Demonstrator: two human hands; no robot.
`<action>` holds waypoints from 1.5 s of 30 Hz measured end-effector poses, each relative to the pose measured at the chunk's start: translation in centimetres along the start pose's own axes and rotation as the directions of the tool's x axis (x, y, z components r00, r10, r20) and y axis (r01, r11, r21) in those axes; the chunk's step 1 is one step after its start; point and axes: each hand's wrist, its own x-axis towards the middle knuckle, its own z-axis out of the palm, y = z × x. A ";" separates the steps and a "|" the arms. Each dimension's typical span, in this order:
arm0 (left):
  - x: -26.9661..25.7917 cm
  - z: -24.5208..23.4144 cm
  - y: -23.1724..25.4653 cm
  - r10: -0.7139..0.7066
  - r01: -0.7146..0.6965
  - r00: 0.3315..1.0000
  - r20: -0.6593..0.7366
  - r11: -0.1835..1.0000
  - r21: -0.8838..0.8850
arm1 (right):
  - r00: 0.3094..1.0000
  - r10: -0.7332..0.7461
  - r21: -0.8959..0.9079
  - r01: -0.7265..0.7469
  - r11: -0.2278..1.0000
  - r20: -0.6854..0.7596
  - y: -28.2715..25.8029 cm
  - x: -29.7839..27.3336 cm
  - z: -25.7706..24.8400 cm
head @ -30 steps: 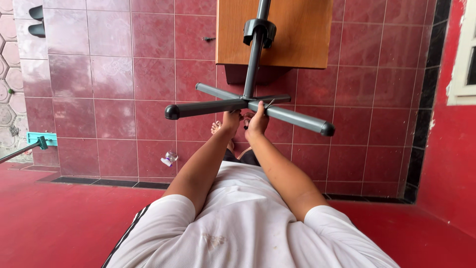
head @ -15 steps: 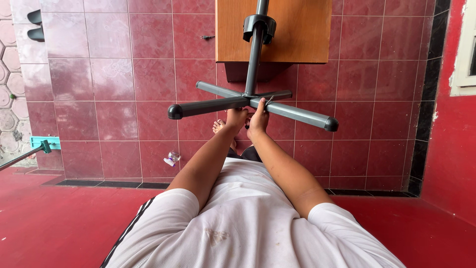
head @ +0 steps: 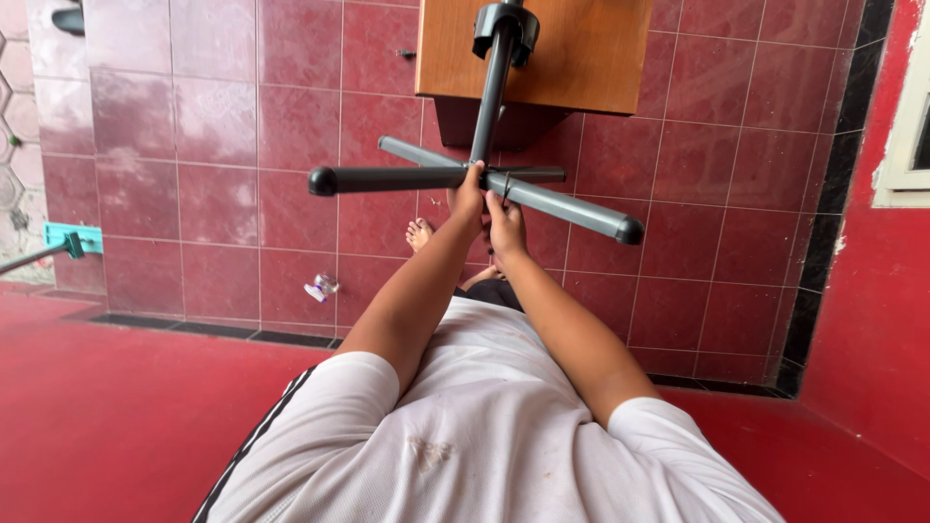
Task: The person assembles a standing electric fan by attaching the base legs to the central pole and securing them with screws. They then lift and position the fan upright on the floor.
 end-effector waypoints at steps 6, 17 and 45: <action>2.1 1.1 -1.9 -0.037 0.031 0.998 -0.042 0.992 -0.124 | 0.803 -0.483 -0.293 0.583 0.757 0.350 3.2 -7.0 -12.6; 2.6 0.4 -2.1 0.015 -0.019 0.982 -0.188 1.000 -0.018 | 0.789 -0.409 -0.497 0.609 0.618 0.458 -19.6 4.9 -11.0; -2.6 2.1 0.2 0.176 -0.073 0.937 -0.302 0.944 0.321 | 0.441 -0.104 -0.410 0.883 0.227 0.892 -10.0 2.2 -19.0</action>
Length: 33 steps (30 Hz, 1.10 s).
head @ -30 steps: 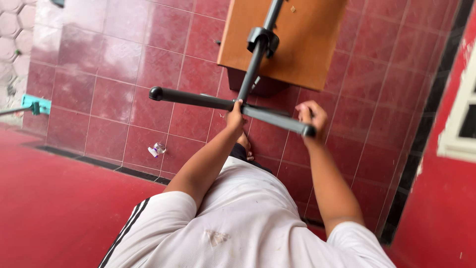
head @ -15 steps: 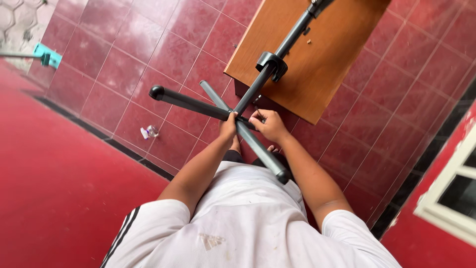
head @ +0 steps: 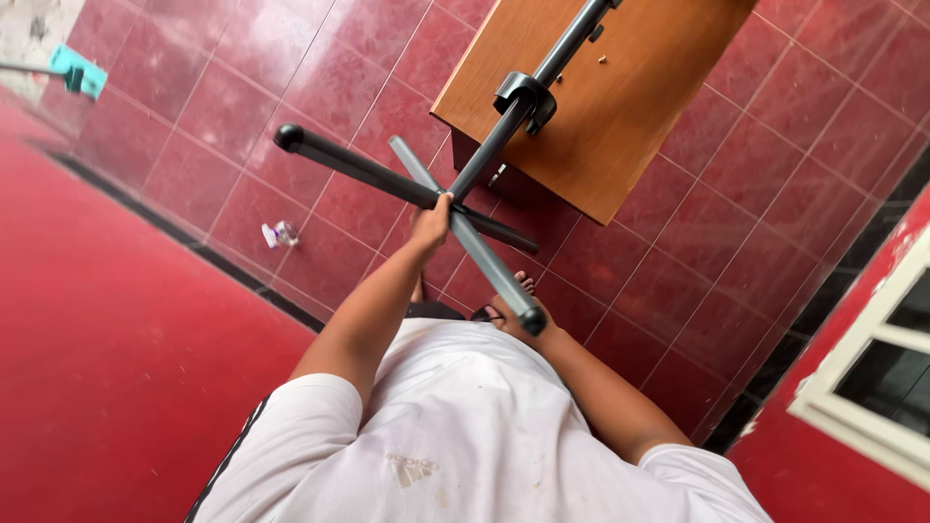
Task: The person assembles a standing electric fan by attaching the base legs to the central pole and securing them with screws. They then lift and position the fan upright on the floor.
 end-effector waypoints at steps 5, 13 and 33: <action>2.2 1.1 -1.9 -0.041 0.057 0.980 0.195 0.996 -0.075 | 0.909 -0.290 -0.321 0.190 0.928 -0.298 -2.3 5.3 5.9; 3.8 2.0 -3.6 0.002 0.041 0.967 0.255 0.986 -0.161 | 0.676 -0.173 -0.335 -0.116 0.935 -0.716 -4.6 12.4 10.2; 6.3 2.6 -5.2 -0.080 0.139 0.941 0.328 0.977 -0.160 | 0.708 -0.124 -0.284 -0.112 0.952 -0.695 -3.8 13.4 11.4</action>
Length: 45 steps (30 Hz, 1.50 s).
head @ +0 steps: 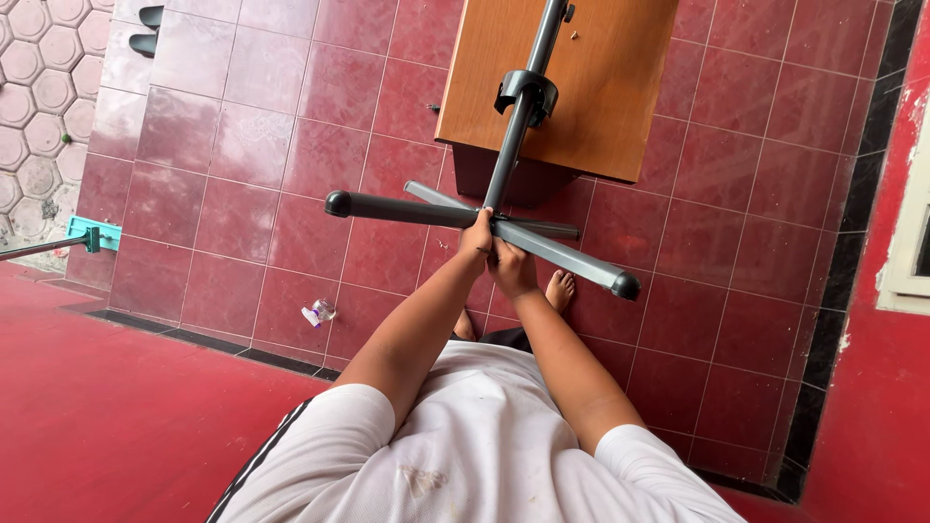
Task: The person assembles a standing electric fan by attaching the base legs to the central pole and securing them with screws. They then lift and position the fan upright on the floor.
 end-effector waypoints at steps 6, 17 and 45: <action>-1.4 0.0 1.0 -0.054 0.054 0.999 0.007 0.996 0.065 | 0.996 0.016 0.043 -0.020 0.999 0.086 1.4 -1.0 0.4; 0.2 0.7 -0.7 -0.016 0.037 0.995 0.099 0.978 -0.208 | 0.593 0.649 -0.295 -0.588 0.753 0.476 9.4 -10.1 -13.4; -4.0 4.0 -1.3 0.212 -0.293 0.901 -0.379 0.941 -0.171 | 0.483 -0.101 0.403 -0.576 0.711 0.870 10.7 13.7 -2.5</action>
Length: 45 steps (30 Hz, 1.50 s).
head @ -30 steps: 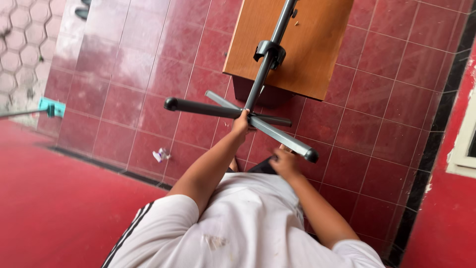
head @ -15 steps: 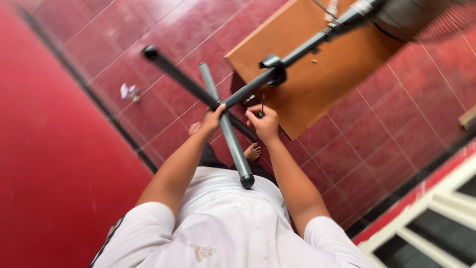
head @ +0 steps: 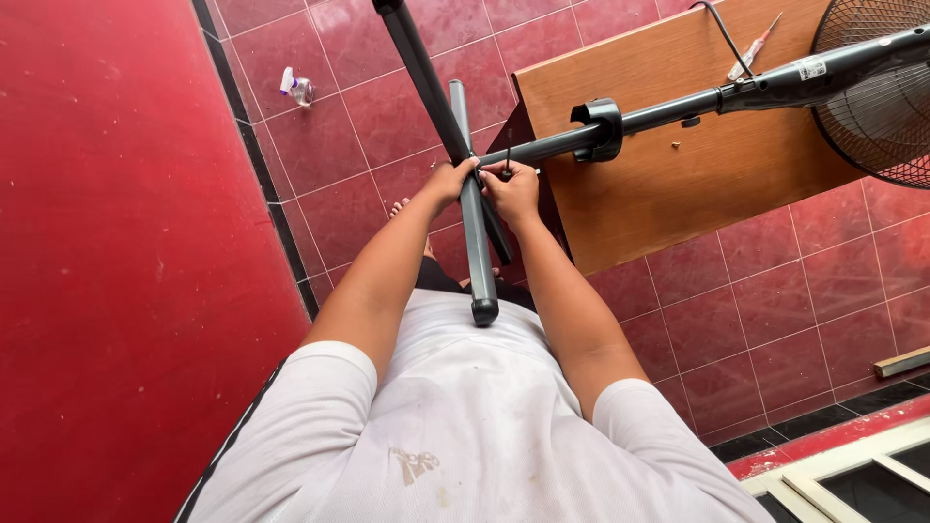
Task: The person assembles a standing electric fan by attaching the base legs to the central pole and securing them with screws. They then lift and position the fan upright on the floor.
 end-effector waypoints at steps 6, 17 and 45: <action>0.0 0.0 0.6 -0.069 0.070 0.997 0.016 0.996 -0.053 | 0.997 -0.062 -0.007 0.063 0.998 0.037 1.4 0.0 0.1; 1.3 0.0 -0.6 -0.045 0.047 0.997 0.070 0.998 -0.039 | 0.965 -0.261 -0.280 0.248 0.927 -0.011 0.5 -0.5 0.8; 0.2 -0.1 1.4 -0.136 0.142 0.988 0.068 0.986 -0.091 | 0.929 -0.370 -0.366 0.343 0.865 -0.005 0.2 -1.5 0.4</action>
